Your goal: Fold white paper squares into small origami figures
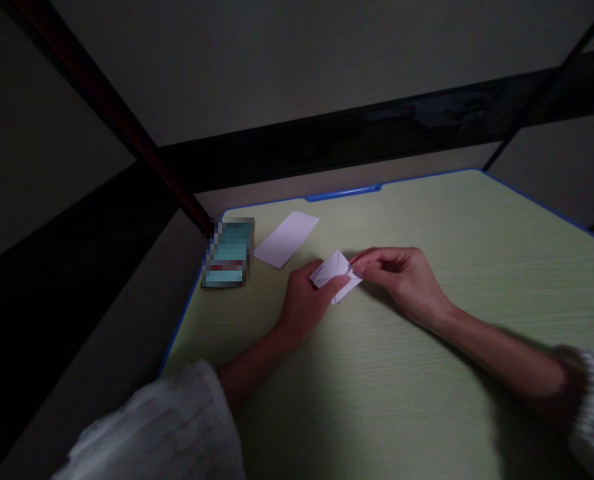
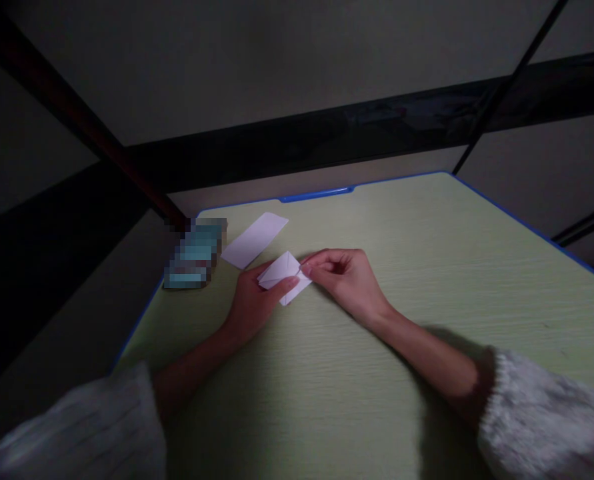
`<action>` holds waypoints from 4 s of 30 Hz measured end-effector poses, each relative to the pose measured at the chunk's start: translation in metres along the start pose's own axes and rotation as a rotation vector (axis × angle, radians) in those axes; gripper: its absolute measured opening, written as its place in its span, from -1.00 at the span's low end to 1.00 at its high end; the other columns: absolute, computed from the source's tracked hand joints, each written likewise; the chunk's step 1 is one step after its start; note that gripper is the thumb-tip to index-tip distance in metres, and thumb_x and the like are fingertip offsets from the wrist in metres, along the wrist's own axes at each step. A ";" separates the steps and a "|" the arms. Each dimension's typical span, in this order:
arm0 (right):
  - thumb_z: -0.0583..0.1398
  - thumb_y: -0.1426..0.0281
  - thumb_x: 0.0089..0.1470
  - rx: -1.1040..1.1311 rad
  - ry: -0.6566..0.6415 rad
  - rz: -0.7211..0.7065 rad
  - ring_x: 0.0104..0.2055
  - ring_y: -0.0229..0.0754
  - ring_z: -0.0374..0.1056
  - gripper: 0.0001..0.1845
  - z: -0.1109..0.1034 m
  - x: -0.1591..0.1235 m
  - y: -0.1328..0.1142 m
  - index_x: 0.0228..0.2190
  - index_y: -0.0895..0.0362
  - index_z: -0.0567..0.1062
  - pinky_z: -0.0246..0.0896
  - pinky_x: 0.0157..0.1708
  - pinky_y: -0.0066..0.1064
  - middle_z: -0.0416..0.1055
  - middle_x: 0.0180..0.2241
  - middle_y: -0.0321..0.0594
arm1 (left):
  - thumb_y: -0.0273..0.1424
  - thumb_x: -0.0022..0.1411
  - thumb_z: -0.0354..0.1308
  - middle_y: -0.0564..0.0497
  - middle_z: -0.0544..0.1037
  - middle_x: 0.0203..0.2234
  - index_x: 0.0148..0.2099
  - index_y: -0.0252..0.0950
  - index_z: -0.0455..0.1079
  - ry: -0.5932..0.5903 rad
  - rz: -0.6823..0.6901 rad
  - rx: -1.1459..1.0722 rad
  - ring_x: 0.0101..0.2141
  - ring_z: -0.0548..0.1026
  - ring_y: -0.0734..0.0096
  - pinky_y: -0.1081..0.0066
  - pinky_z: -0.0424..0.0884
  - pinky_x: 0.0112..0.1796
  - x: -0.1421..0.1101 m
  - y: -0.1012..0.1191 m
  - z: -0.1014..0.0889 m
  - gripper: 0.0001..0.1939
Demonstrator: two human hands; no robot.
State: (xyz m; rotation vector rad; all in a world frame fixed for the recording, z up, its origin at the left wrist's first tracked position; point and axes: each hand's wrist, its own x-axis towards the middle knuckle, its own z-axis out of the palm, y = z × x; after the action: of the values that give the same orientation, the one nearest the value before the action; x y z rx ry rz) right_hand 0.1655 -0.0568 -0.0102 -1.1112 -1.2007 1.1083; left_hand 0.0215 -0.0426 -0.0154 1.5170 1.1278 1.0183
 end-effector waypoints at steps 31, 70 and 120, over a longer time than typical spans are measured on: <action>0.28 0.46 -0.34 0.094 0.127 0.139 -0.63 -0.40 0.18 -0.91 0.007 -0.004 0.000 -0.67 0.22 0.46 0.04 -0.61 -0.52 0.38 -0.68 -0.34 | -0.41 -0.09 0.15 0.15 0.23 -0.68 -0.51 -0.42 0.34 -0.050 -0.037 -0.055 -0.61 0.15 0.61 0.55 0.08 -0.59 0.001 0.002 -0.003 -0.86; 0.22 0.46 -0.29 -0.049 0.136 0.019 -0.62 -0.38 0.17 -0.94 0.006 -0.004 -0.005 -0.67 0.20 0.42 0.08 -0.62 -0.50 0.34 -0.67 -0.33 | -0.34 -0.07 0.14 0.10 0.36 -0.71 -0.54 -0.40 0.35 -0.050 -0.064 -0.141 -0.67 0.27 0.60 0.57 0.21 -0.65 0.001 0.002 0.001 -0.81; 0.11 0.42 -0.12 0.112 -0.306 0.097 -0.75 -0.46 -0.09 -0.79 0.004 -0.005 0.004 -0.71 0.20 0.31 -0.30 -0.74 -0.51 0.09 -0.81 -0.46 | -0.37 -0.16 0.17 0.09 0.37 -0.73 -0.56 -0.40 0.37 -0.078 -0.084 -0.315 -0.70 0.27 0.61 0.59 0.22 -0.69 -0.001 0.004 0.003 -0.84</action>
State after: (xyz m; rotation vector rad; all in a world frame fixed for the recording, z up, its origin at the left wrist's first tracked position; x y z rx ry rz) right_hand 0.1613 -0.0608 -0.0148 -0.9448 -1.3118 1.4408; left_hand 0.0246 -0.0451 -0.0123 1.2372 0.9201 1.0171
